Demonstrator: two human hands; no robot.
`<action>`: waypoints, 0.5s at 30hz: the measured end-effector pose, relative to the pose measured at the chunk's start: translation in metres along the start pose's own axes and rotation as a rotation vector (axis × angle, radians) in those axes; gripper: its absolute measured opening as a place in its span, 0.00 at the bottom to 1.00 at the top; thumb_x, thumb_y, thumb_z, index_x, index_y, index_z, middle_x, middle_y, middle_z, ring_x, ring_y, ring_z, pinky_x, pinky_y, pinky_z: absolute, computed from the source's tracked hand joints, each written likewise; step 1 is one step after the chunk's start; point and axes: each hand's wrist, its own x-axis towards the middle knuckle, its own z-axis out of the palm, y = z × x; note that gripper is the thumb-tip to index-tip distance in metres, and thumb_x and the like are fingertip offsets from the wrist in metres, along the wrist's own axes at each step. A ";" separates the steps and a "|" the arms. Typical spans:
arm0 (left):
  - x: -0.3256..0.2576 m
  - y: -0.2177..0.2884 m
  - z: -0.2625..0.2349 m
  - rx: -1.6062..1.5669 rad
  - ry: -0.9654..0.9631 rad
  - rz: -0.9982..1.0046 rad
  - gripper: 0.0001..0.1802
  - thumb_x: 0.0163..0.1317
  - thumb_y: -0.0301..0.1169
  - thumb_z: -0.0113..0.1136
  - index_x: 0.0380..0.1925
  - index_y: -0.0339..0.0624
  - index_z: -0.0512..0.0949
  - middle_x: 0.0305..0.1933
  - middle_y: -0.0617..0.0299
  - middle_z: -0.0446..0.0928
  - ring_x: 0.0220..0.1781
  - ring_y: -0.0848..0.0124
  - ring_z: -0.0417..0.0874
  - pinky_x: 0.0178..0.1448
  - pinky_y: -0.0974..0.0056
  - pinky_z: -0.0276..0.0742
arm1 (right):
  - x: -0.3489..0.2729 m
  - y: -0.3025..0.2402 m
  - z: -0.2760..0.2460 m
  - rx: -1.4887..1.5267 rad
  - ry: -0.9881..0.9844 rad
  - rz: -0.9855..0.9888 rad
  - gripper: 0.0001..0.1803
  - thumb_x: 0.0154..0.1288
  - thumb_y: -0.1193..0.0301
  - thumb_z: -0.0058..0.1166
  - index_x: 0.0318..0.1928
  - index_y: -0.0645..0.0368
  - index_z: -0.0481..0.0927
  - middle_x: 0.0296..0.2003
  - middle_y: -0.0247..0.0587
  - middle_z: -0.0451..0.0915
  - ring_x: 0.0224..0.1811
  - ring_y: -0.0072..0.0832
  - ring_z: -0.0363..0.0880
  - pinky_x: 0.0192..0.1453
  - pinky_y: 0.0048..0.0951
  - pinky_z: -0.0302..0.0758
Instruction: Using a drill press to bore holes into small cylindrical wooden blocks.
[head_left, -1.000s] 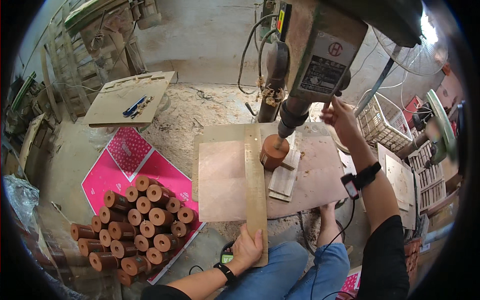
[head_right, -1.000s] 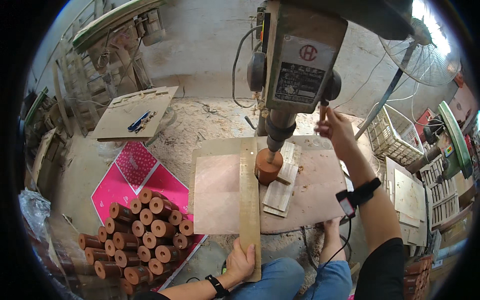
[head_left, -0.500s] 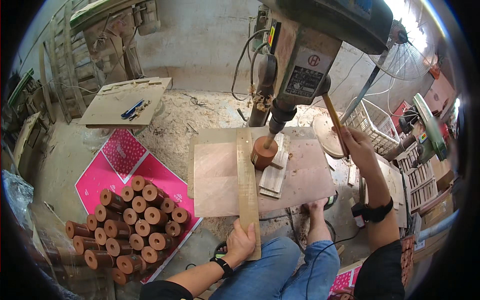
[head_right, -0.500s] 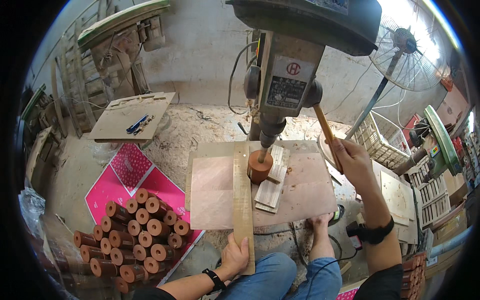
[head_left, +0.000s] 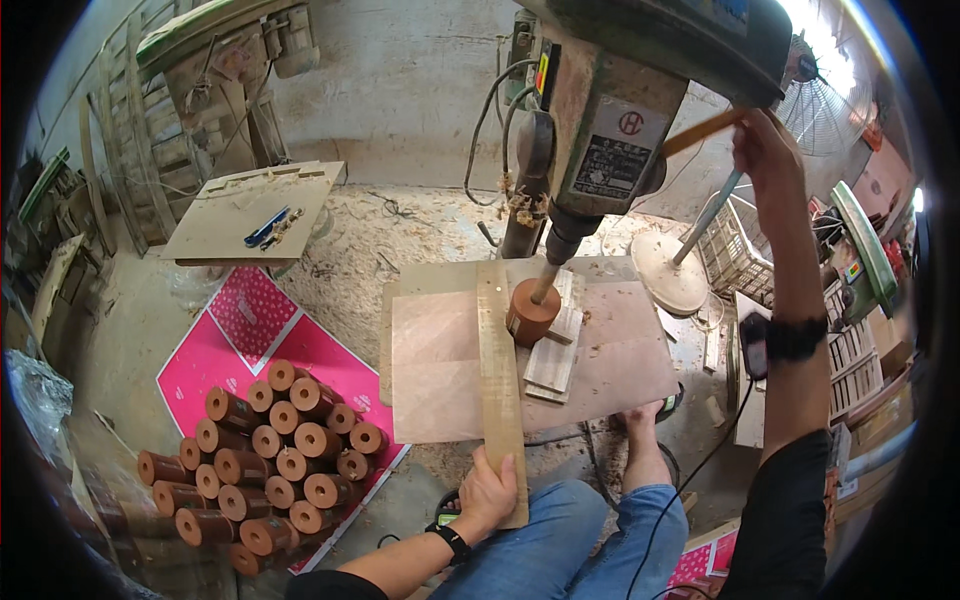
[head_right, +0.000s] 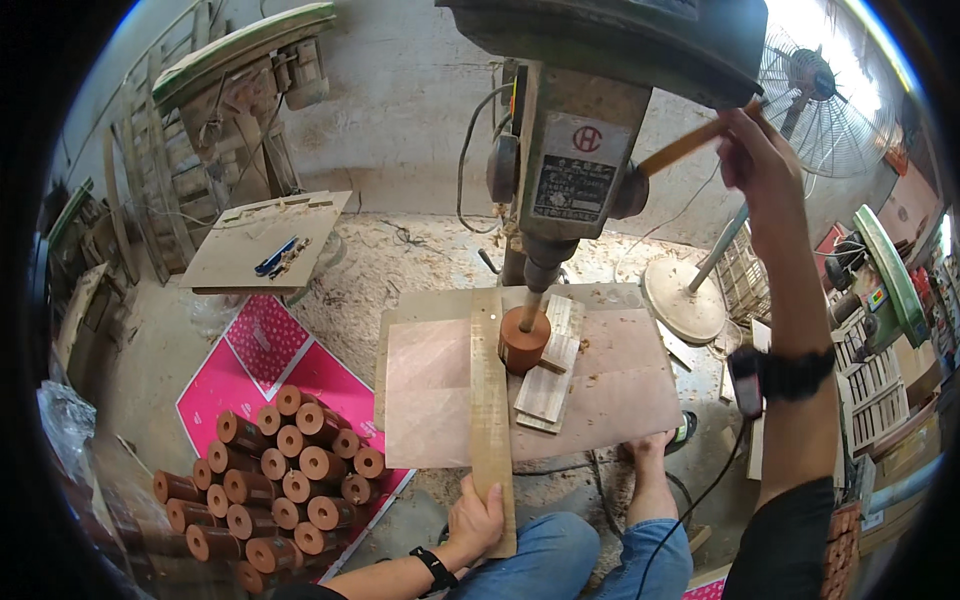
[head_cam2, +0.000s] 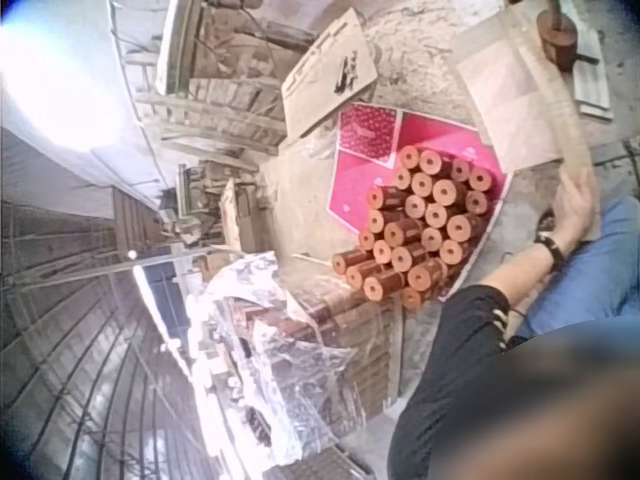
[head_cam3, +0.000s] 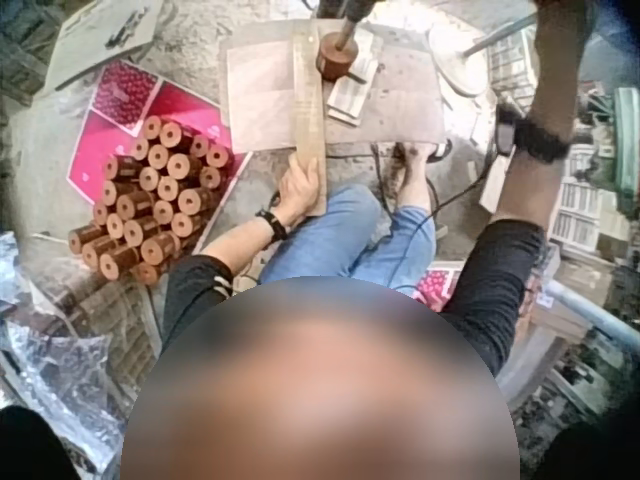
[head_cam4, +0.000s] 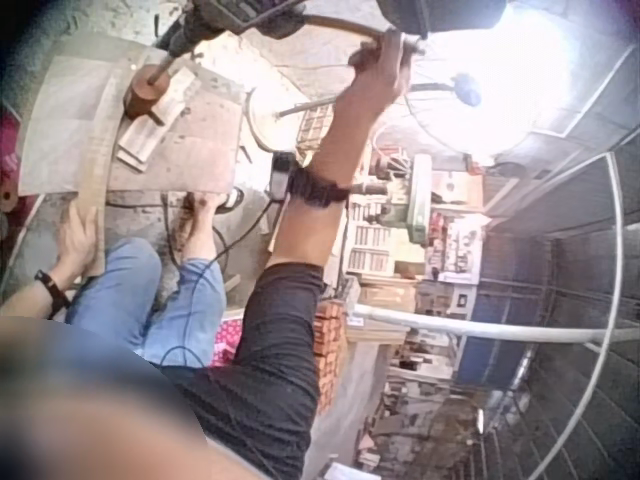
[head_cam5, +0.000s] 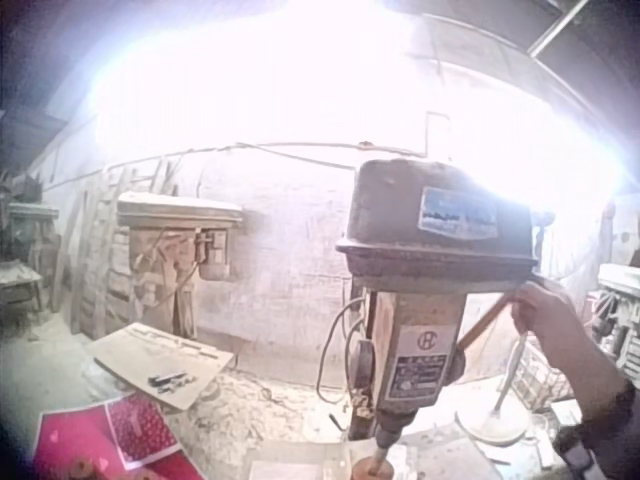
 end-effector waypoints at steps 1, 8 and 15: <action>0.000 0.000 0.001 -0.012 0.002 0.018 0.30 0.70 0.48 0.48 0.59 0.34 0.63 0.39 0.31 0.80 0.43 0.34 0.81 0.51 0.40 0.74 | 0.012 0.013 0.005 0.086 -0.022 -0.062 0.17 0.69 0.57 0.57 0.43 0.58 0.79 0.27 0.27 0.72 0.23 0.12 0.66 0.30 0.17 0.62; -0.001 0.004 -0.005 -0.006 -0.052 -0.037 0.35 0.66 0.54 0.52 0.59 0.34 0.62 0.44 0.31 0.79 0.48 0.35 0.80 0.53 0.41 0.74 | 0.048 0.092 0.059 -0.207 0.065 0.440 0.32 0.68 0.36 0.45 0.54 0.48 0.76 0.33 0.32 0.76 0.24 0.17 0.67 0.31 0.25 0.68; -0.003 -0.012 -0.020 0.332 0.197 0.248 0.53 0.47 0.61 0.70 0.63 0.36 0.61 0.54 0.41 0.67 0.56 0.44 0.69 0.58 0.43 0.68 | -0.016 0.080 0.023 -0.401 -0.088 0.383 0.29 0.69 0.47 0.54 0.60 0.54 0.76 0.28 0.38 0.79 0.22 0.21 0.72 0.26 0.24 0.69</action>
